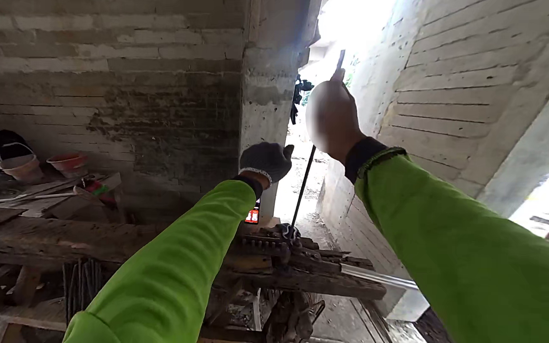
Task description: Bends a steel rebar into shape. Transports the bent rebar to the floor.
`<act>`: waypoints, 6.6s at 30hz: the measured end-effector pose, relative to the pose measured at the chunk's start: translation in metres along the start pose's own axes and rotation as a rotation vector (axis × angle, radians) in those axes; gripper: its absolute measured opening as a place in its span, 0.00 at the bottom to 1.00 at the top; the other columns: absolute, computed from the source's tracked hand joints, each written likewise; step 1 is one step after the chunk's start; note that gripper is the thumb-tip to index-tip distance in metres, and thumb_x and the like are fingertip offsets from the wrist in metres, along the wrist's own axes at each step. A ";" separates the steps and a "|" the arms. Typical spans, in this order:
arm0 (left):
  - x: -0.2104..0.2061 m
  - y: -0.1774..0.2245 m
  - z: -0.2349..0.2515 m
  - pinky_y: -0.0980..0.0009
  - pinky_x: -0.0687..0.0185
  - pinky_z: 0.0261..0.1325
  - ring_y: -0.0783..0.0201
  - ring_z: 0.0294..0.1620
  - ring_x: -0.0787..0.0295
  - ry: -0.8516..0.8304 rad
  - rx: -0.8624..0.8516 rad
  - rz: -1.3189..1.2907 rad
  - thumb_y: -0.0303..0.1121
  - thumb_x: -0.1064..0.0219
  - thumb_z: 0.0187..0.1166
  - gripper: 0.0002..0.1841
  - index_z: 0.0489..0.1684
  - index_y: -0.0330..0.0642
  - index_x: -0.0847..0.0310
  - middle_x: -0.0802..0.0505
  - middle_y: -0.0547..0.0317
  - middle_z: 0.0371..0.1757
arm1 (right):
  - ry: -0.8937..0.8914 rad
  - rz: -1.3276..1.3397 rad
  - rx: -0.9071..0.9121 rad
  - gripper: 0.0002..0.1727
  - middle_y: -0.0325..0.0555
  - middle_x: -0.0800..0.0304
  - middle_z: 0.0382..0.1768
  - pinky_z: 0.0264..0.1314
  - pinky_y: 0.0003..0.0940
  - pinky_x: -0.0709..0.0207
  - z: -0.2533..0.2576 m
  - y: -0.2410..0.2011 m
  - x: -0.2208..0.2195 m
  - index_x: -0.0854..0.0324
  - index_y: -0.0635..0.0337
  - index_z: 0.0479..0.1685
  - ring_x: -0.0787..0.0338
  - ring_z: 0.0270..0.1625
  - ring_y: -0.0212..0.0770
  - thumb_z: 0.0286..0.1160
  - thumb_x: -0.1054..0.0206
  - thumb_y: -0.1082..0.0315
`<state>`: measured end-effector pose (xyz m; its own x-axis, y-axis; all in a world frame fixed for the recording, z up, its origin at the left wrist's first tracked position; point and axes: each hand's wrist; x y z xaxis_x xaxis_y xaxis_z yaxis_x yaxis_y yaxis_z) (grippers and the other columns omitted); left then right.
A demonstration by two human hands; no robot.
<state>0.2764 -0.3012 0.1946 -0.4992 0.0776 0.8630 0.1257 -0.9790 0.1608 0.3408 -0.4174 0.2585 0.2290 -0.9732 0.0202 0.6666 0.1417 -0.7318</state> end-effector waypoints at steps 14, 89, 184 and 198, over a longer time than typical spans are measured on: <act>-0.026 -0.016 0.068 0.41 0.17 0.51 0.45 0.56 0.08 -0.003 0.234 -0.073 0.53 0.63 0.93 0.33 0.40 0.40 0.13 0.07 0.44 0.49 | 0.089 -0.047 0.029 0.14 0.30 0.35 0.22 0.22 0.23 0.39 0.007 0.007 -0.009 0.33 0.46 0.33 0.36 0.18 0.26 0.88 0.39 0.56; -0.133 -0.172 -0.246 0.38 0.21 0.69 0.43 0.68 0.14 -0.062 0.836 -0.301 0.62 0.52 0.89 0.33 0.78 0.46 0.25 0.13 0.43 0.69 | -0.390 -0.308 -1.229 0.25 0.40 0.08 0.26 0.25 0.31 0.25 -0.283 0.189 0.051 0.13 0.57 0.39 0.13 0.24 0.35 0.91 0.45 0.46; -0.214 0.025 -0.221 0.46 0.19 0.57 0.55 0.45 0.06 -0.449 0.112 -0.119 0.60 0.53 0.86 0.25 0.49 0.55 0.14 0.05 0.59 0.35 | -0.545 -1.414 -0.632 0.69 0.58 0.24 0.79 0.80 0.72 0.36 -0.193 0.398 0.346 0.20 0.44 0.75 0.32 0.86 0.65 0.41 0.63 0.01; -0.223 0.005 -0.218 0.48 0.18 0.32 0.52 0.33 0.08 -0.453 -0.070 -0.106 0.57 0.53 0.87 0.25 0.37 0.52 0.16 0.10 0.56 0.26 | -0.611 -1.425 -0.675 0.65 0.54 0.22 0.79 0.84 0.71 0.44 -0.171 0.384 0.333 0.20 0.33 0.74 0.34 0.86 0.65 0.37 0.59 0.00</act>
<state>0.2016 -0.3650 -0.1018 -0.0797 0.2376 0.9681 0.0280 -0.9703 0.2404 0.5523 -0.7177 -0.1322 0.0849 -0.0199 0.9962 0.2067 -0.9777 -0.0372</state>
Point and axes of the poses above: each hand's wrist, its own z-axis towards the middle knuckle, its own x-axis out of the back of the hand, y = z × x
